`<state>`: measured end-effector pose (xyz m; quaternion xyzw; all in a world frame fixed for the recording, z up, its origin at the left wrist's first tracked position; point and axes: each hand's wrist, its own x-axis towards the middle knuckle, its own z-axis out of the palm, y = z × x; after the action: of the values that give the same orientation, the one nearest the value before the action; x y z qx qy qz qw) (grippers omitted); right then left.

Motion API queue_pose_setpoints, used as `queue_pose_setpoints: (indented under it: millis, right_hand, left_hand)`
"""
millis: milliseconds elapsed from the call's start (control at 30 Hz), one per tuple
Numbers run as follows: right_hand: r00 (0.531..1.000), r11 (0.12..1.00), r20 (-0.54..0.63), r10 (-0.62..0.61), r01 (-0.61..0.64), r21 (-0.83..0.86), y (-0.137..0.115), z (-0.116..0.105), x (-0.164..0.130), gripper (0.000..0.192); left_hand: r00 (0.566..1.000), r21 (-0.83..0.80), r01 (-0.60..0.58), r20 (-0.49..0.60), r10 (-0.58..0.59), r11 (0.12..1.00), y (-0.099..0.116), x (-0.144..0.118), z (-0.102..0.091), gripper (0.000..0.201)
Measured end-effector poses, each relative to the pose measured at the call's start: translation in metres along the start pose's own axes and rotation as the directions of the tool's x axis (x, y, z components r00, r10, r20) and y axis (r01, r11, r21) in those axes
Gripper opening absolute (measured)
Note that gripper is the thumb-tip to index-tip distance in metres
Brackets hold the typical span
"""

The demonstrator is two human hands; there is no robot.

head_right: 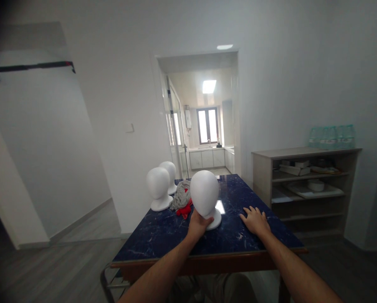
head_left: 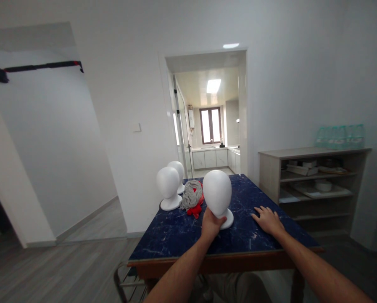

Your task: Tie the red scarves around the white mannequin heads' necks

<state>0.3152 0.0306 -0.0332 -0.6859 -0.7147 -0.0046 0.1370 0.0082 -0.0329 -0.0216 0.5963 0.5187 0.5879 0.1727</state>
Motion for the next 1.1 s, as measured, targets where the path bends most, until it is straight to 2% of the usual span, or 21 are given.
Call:
queue_pose_setpoints:
  millis: [200, 533, 1100]
  right_hand:
    - [1.000, 1.000, 0.002, 0.000, 0.000, 0.003, 0.000, 0.001, 0.001, 0.068]
    - [1.000, 1.000, 0.002, -0.003, 0.003, -0.003, 0.000, -0.001, -0.001, 0.069]
    - [1.000, 1.000, 0.007, 0.001, -0.001, 0.003, 0.000, 0.000, -0.001, 0.069]
  left_hand:
    - [1.000, 0.062, -0.014, 0.001, 0.014, 0.998, 0.000, 0.001, 0.000, 0.074]
    - [1.000, 0.062, -0.019, 0.002, 0.019, 0.998, 0.002, -0.001, -0.002, 0.074]
    - [0.999, -0.015, 0.040, 0.004, -0.040, 0.999, 0.015, -0.004, -0.005, 0.078]
